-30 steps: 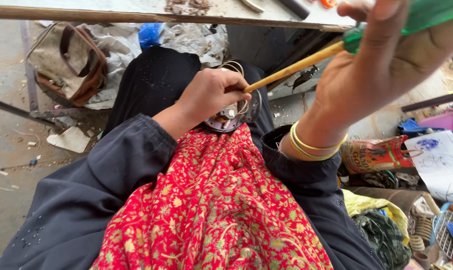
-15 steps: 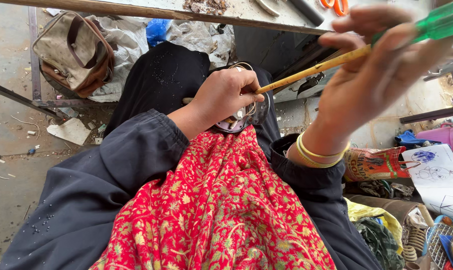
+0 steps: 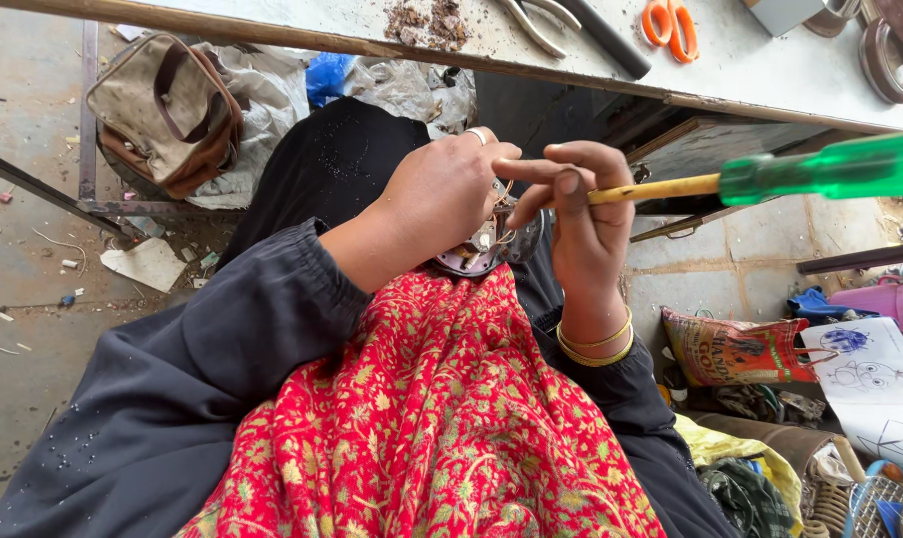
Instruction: The person sits on the floor and repairs a small electrical component, likely a fan capacitor, using a screwdriver and pliers. They adjust internal wires and connections while holding the component on their lap.
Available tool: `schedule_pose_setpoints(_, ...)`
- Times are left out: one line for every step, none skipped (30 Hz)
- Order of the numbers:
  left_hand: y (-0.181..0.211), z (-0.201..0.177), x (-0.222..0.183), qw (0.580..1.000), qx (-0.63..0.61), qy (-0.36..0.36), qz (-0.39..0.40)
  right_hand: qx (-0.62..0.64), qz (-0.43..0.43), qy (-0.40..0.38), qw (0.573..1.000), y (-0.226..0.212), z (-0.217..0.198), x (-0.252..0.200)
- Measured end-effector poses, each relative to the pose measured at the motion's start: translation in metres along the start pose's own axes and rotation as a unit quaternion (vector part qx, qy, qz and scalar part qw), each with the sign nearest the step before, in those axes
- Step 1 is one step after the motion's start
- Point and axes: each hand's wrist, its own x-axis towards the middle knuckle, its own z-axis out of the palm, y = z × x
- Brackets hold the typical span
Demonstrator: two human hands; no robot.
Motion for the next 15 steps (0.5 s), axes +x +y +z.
schedule_pose_setpoints(0.001,-0.002,0.0,1.0,0.008,-0.005,0.001,-0.003,0.003,-0.008,1.0,0.0,0.0,0.0)
schedule_pose_setpoints(0.003,-0.004,0.001,1.0,0.006,-0.01,-0.006,0.0,0.001,-0.017,1.0,0.0,0.0,0.0)
schedule_pose_setpoints(0.004,-0.005,0.002,1.0,0.004,-0.015,-0.013,0.003,-0.001,-0.026,1.0,0.0,0.0,0.001)
schedule_pose_setpoints(0.005,-0.006,0.002,1.0,0.002,-0.02,-0.021,0.006,-0.002,-0.036,0.999,-0.001,0.001,0.001)
schedule_pose_setpoints(0.006,-0.008,0.003,0.999,0.008,-0.032,-0.025,0.002,0.002,-0.048,0.999,-0.002,0.002,0.001)
schedule_pose_setpoints(0.006,-0.009,0.004,0.999,0.014,-0.045,-0.028,-0.003,0.007,-0.06,0.998,-0.002,0.004,0.0)
schedule_pose_setpoints(0.007,-0.01,0.004,0.998,0.02,-0.057,-0.031,-0.008,0.011,-0.072,0.997,-0.003,0.005,0.0)
schedule_pose_setpoints(0.007,-0.011,0.004,0.998,0.022,-0.054,-0.03,-0.01,0.006,-0.077,0.997,-0.003,0.005,0.0)
schedule_pose_setpoints(0.008,-0.013,0.004,0.998,0.023,-0.051,-0.029,-0.012,0.002,-0.082,0.997,-0.004,0.006,-0.001)
schedule_pose_setpoints(0.008,-0.014,0.004,0.998,0.025,-0.048,-0.027,-0.014,-0.003,-0.086,0.996,-0.004,0.006,-0.001)
schedule_pose_setpoints(0.009,-0.016,0.003,0.998,0.026,-0.045,-0.029,-0.021,-0.007,-0.078,0.997,-0.004,0.006,-0.001)
schedule_pose_setpoints(0.01,-0.018,0.003,0.998,0.027,-0.042,-0.03,-0.027,-0.012,-0.07,0.997,-0.004,0.006,-0.001)
schedule_pose_setpoints(0.011,-0.019,0.003,0.998,0.028,-0.039,-0.032,-0.033,-0.016,-0.063,0.997,-0.003,0.007,-0.001)
schedule_pose_setpoints(0.012,-0.021,0.002,0.998,0.03,-0.037,-0.034,-0.032,-0.017,-0.057,0.998,-0.002,0.007,-0.001)
schedule_pose_setpoints(0.014,-0.022,0.002,0.998,0.032,-0.035,-0.037,-0.031,-0.017,-0.051,0.998,-0.001,0.007,-0.001)
